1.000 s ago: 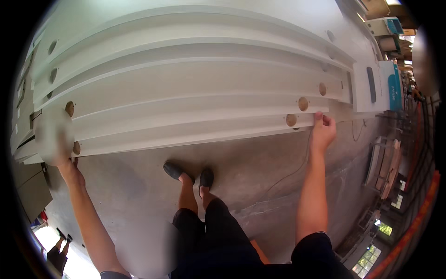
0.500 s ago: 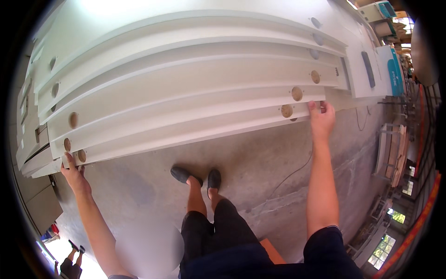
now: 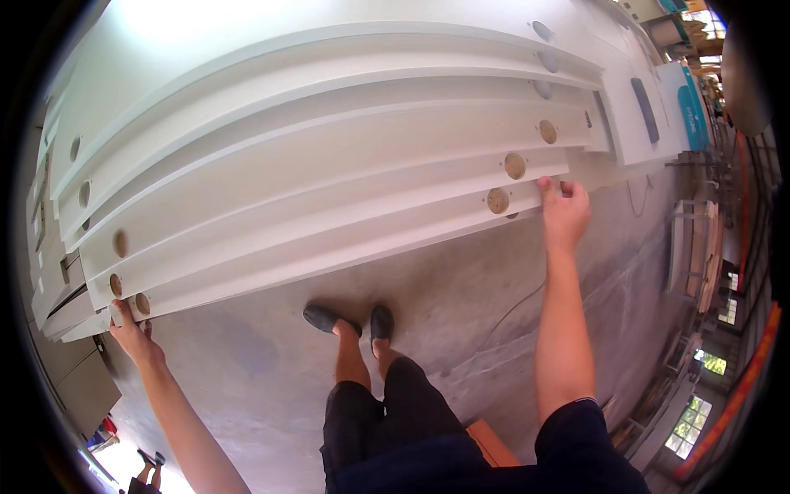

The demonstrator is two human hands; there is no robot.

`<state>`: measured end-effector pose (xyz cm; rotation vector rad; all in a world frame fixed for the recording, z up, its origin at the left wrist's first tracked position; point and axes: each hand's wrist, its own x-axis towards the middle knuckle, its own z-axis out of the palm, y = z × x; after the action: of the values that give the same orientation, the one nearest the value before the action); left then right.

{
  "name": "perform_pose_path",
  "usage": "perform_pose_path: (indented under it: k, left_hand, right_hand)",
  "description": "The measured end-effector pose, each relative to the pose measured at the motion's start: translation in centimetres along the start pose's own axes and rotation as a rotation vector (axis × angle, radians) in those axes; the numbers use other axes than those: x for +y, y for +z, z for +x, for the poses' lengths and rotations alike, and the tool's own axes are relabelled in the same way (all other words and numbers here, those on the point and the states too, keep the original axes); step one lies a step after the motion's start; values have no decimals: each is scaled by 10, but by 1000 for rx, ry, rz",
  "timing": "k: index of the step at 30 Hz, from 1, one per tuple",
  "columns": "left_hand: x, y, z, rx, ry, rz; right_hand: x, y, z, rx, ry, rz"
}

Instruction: The person picks up white cabinet door panels from a stack and places them onto a workbench. They then use a caulking gun to apply adhesive into the pre-drilled holes on the edges of the panels.

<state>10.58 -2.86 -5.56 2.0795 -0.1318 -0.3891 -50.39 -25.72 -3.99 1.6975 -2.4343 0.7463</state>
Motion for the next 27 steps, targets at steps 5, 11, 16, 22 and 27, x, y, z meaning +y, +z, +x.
perform_pose_path:
  k: [5, 11, 16, 22, 27]
  left_hand:
    - [-2, -3, 8, -59, -34, 10]
    - [17, 2, -16, -134, -15, -93]
    - [-14, -31, -12, -375, 53, -402]
    - [-12, -40, -12, -390, 129, -264]
    - [-22, -27, -18, -360, 183, -379]
  right_hand:
    - [-1, 1, -2, -1, 2, -54]
    - [-6, 5, -1, -52, -9, 1]
    - [47, -1, -4, -272, 60, 455]
    - [56, -14, 2, -559, 31, 571]
    - [94, 11, 23, -503, -94, 574]
